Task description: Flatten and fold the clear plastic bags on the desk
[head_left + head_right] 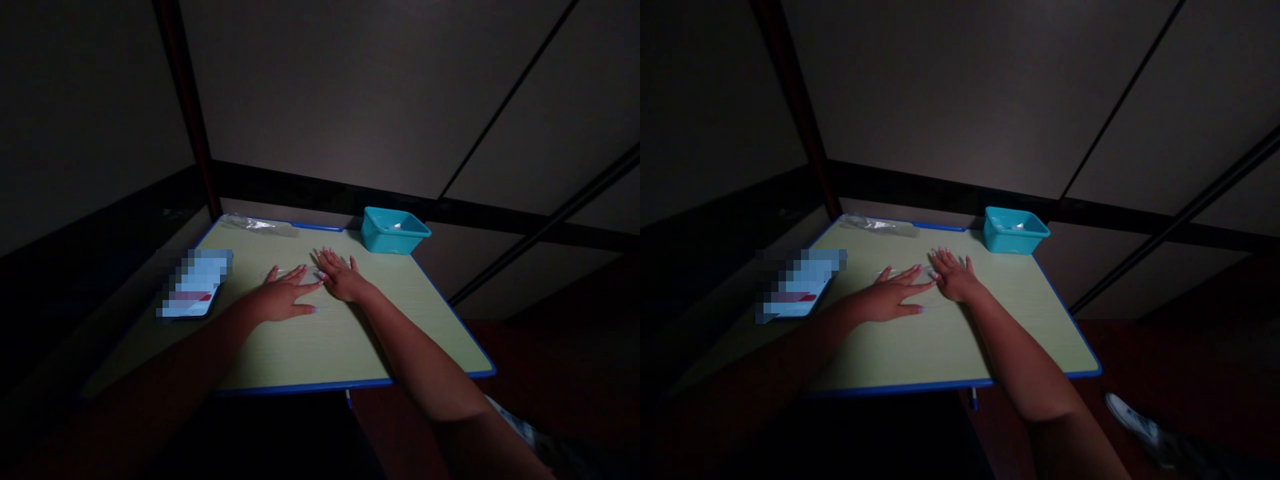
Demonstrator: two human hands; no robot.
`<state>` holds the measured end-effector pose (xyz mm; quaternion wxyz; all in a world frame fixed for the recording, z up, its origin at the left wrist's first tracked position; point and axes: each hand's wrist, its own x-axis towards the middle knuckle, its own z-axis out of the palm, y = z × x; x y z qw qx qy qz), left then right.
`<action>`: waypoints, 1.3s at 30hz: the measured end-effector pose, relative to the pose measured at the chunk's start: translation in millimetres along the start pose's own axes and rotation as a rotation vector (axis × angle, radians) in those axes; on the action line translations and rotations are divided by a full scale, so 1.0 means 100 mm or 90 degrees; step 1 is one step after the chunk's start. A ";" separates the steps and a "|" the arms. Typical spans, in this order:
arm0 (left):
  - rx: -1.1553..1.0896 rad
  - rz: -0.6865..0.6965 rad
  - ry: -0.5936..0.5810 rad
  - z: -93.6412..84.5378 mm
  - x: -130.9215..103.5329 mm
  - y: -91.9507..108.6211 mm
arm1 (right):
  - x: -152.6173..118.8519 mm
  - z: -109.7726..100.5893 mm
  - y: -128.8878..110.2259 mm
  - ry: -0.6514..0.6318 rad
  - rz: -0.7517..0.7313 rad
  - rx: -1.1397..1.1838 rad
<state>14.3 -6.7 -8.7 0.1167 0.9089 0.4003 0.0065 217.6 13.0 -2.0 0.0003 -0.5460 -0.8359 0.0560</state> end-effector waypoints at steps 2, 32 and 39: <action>0.006 0.003 0.003 -0.01 0.00 0.00 | 0.00 0.00 0.00 -0.037 -0.006 0.006; 0.045 -0.036 0.042 0.01 -0.05 0.19 | 0.01 0.06 -0.02 -0.031 -0.027 0.002; 0.082 -0.095 0.072 0.01 -0.07 0.13 | -0.05 0.01 -0.05 -0.024 -0.041 0.020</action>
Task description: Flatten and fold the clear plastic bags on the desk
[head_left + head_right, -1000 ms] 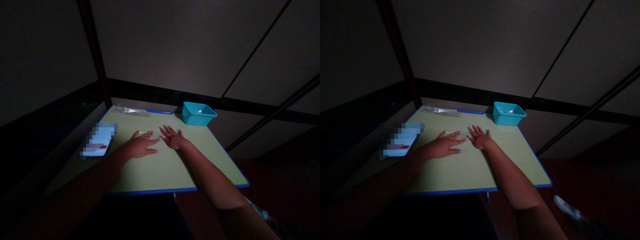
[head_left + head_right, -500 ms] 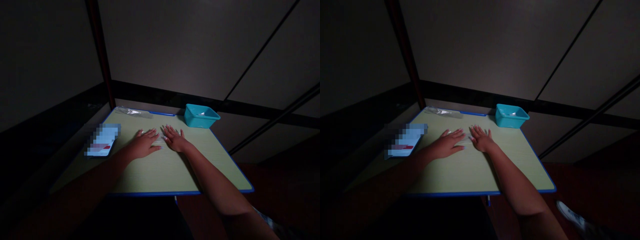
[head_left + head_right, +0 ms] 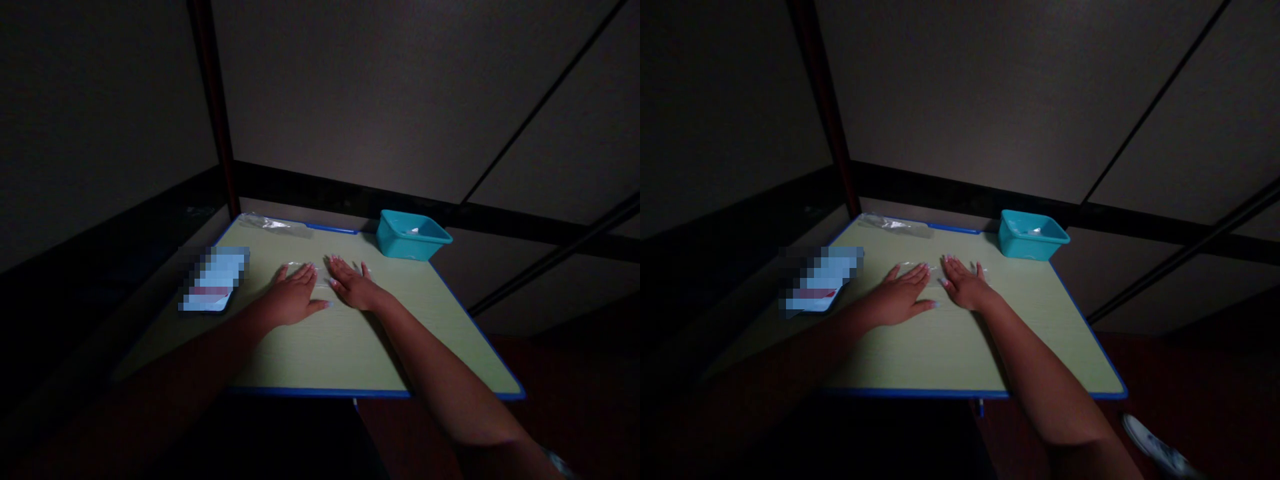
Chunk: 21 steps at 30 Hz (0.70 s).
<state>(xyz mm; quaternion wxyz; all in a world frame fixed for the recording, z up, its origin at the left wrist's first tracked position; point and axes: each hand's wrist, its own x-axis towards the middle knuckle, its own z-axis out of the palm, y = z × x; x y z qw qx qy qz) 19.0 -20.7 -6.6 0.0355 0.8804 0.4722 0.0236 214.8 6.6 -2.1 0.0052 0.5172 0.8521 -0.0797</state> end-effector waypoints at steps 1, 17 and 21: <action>0.005 -0.020 -0.002 0.00 -0.01 -0.01 | -0.01 0.00 -0.01 -0.005 -0.003 0.005; -0.045 -0.033 0.032 -0.01 0.01 0.03 | -0.12 -0.06 -0.21 -0.023 0.019 -0.092; -0.087 -0.038 -0.019 0.03 0.02 0.03 | -0.06 -0.03 -0.15 0.028 -0.005 -0.076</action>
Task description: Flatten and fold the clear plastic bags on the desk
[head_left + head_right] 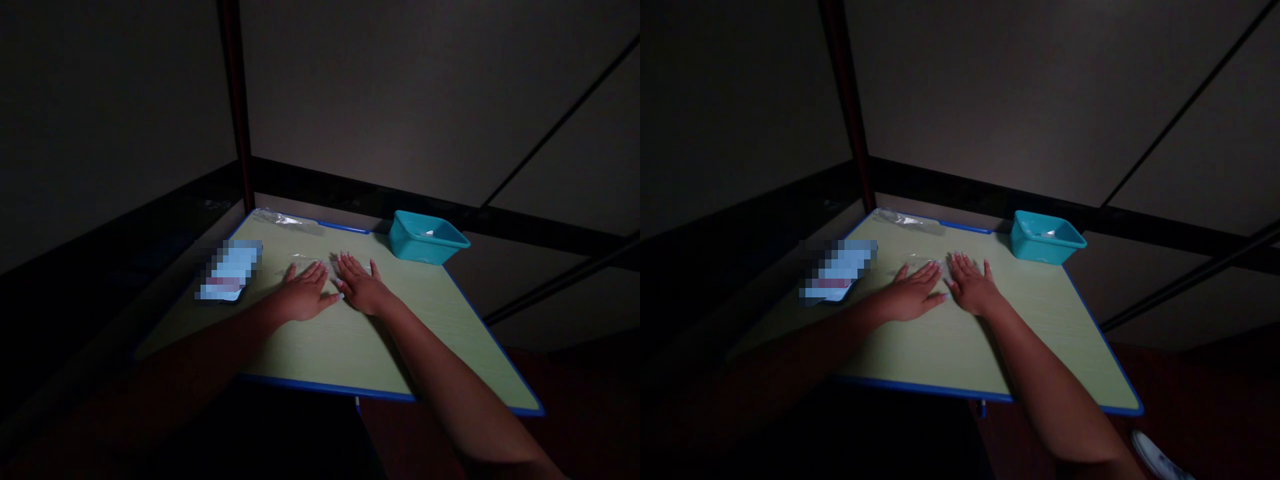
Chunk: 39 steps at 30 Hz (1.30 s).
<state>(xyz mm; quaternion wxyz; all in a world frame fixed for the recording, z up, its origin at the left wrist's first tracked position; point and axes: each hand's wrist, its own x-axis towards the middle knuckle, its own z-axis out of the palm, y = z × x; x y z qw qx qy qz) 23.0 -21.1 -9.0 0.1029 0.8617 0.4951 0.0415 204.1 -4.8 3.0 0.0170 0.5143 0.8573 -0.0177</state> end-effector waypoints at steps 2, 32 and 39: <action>-0.008 -0.038 0.012 -0.01 0.01 -0.01 | 0.05 0.04 0.01 -0.007 -0.025 0.019; -0.066 -0.116 -0.014 -0.05 0.03 -0.02 | 0.05 0.07 -0.07 -0.076 -0.043 0.070; -0.071 -0.195 0.026 -0.05 0.04 -0.09 | 0.05 0.08 -0.08 -0.060 -0.048 0.078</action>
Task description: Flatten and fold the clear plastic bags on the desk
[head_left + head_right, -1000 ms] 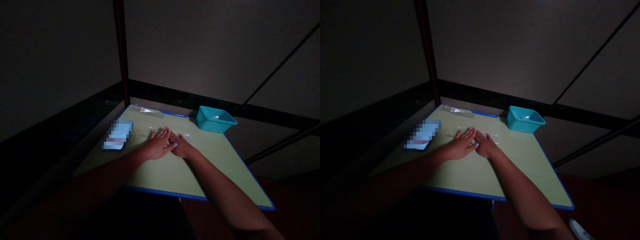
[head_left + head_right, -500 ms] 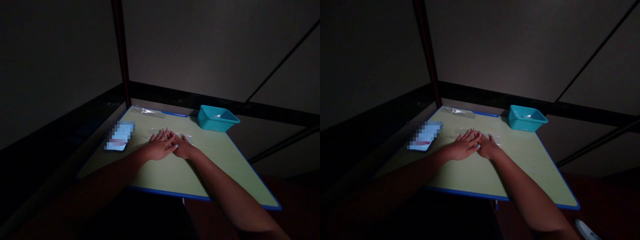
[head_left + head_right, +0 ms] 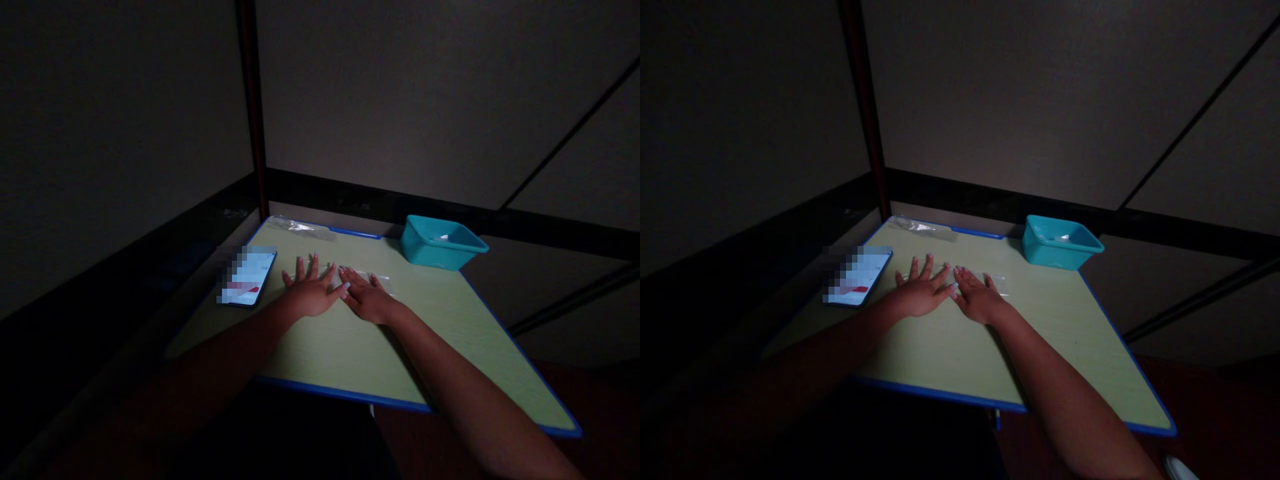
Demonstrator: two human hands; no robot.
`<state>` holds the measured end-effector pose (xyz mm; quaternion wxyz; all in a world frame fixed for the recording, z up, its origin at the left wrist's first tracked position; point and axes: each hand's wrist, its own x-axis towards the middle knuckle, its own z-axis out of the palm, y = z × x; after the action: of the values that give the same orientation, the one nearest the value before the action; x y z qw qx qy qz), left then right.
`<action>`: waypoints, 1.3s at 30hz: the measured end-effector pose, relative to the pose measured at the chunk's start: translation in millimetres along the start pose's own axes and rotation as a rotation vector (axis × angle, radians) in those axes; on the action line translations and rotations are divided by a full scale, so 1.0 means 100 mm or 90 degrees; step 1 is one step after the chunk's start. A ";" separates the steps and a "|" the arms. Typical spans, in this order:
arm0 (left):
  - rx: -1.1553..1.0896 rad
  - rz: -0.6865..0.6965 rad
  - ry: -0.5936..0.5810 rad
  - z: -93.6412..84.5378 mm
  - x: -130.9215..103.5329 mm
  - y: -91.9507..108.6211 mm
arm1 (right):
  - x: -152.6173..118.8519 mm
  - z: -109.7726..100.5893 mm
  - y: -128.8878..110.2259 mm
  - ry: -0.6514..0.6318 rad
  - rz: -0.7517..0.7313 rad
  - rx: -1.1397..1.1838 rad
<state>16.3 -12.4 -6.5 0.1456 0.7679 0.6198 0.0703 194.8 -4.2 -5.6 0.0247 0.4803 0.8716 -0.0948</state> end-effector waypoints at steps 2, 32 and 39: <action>0.012 0.024 0.027 -0.01 -0.02 0.02 | 0.00 0.01 0.00 0.001 0.000 -0.003; 0.134 0.132 0.018 0.11 0.17 -0.08 | -0.02 -0.06 -0.08 -0.021 0.014 0.018; 0.145 0.018 0.003 0.03 0.18 -0.13 | -0.02 -0.08 -0.09 -0.027 0.020 0.019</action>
<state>9.0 7.0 -14.6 0.0544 0.7882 0.6130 0.0033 188.1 -9.0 3.6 0.0377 0.4918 0.8619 -0.1176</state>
